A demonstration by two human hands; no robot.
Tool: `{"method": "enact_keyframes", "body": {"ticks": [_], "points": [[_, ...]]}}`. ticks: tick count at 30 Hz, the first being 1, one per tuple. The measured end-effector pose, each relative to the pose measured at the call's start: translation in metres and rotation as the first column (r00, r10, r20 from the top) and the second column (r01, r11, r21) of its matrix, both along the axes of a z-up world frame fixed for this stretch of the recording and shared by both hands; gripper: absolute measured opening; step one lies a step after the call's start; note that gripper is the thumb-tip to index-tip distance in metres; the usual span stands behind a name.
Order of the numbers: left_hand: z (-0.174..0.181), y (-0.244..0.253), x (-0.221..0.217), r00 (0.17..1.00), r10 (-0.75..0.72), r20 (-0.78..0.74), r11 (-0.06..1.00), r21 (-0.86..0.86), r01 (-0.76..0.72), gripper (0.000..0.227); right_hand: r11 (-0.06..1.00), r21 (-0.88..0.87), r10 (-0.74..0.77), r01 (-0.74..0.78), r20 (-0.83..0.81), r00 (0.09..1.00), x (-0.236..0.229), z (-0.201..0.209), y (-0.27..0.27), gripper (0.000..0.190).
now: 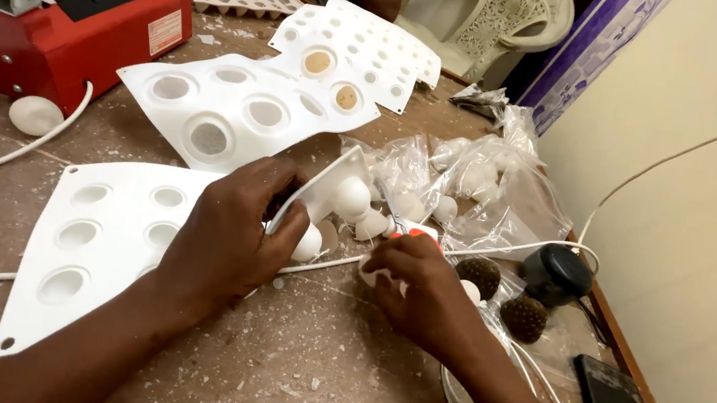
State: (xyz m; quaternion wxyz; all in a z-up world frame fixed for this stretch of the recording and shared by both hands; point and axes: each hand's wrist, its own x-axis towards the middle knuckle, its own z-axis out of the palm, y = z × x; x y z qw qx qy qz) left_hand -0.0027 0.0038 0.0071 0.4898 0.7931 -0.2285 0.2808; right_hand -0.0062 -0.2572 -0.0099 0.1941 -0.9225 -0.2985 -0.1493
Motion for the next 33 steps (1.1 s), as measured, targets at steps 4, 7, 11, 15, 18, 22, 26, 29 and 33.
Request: {"method": "enact_keyframes", "body": {"ticks": [4,7,11,15,18,22,26,29,33], "points": [[-0.004,-0.001,0.002,0.999,-0.011,0.032,1.0,0.021,0.01,0.019,0.977,0.135,-0.162,0.164,-0.026,0.986,0.019,0.011,-0.007,0.019],[-0.004,-0.001,0.004,0.999,0.012,0.03,0.999,0.038,-0.013,0.019,0.999,0.019,-0.031,0.032,-0.041,0.999,0.035,0.019,0.011,0.03],[-0.001,0.003,0.006,0.999,0.039,0.03,0.999,-0.004,-0.039,0.019,0.96,-0.271,0.008,-0.067,-0.213,0.977,0.047,0.025,0.043,0.057],[-0.003,0.006,0.008,0.998,0.055,0.042,0.998,-0.003,-0.055,0.017,0.949,-0.305,0.001,-0.078,-0.246,0.969,0.044,0.029,0.048,0.049],[-0.001,0.005,0.008,0.999,0.027,0.041,1.0,0.007,-0.027,0.017,0.97,-0.215,0.012,-0.111,-0.417,0.909,0.043,0.03,0.042,0.049],[-0.001,0.007,0.007,0.997,0.033,0.069,0.999,0.01,-0.034,0.017,0.979,-0.146,0.078,-0.144,-0.386,0.919,0.045,0.026,0.036,0.049],[-0.001,0.008,0.009,0.994,0.039,0.101,0.999,-0.012,-0.038,0.017,0.992,-0.113,0.016,-0.054,-0.318,0.948,0.046,0.037,0.027,0.05],[0.002,0.008,0.005,0.996,0.043,0.078,0.999,-0.019,-0.041,0.016,0.983,-0.145,-0.143,0.114,-0.206,0.968,0.043,0.057,0.008,0.047],[0.004,0.005,0.002,1.0,0.02,0.009,1.0,-0.009,-0.02,0.016,0.947,-0.206,-0.21,0.245,0.179,0.961,0.049,0.048,-0.021,0.05]]}}
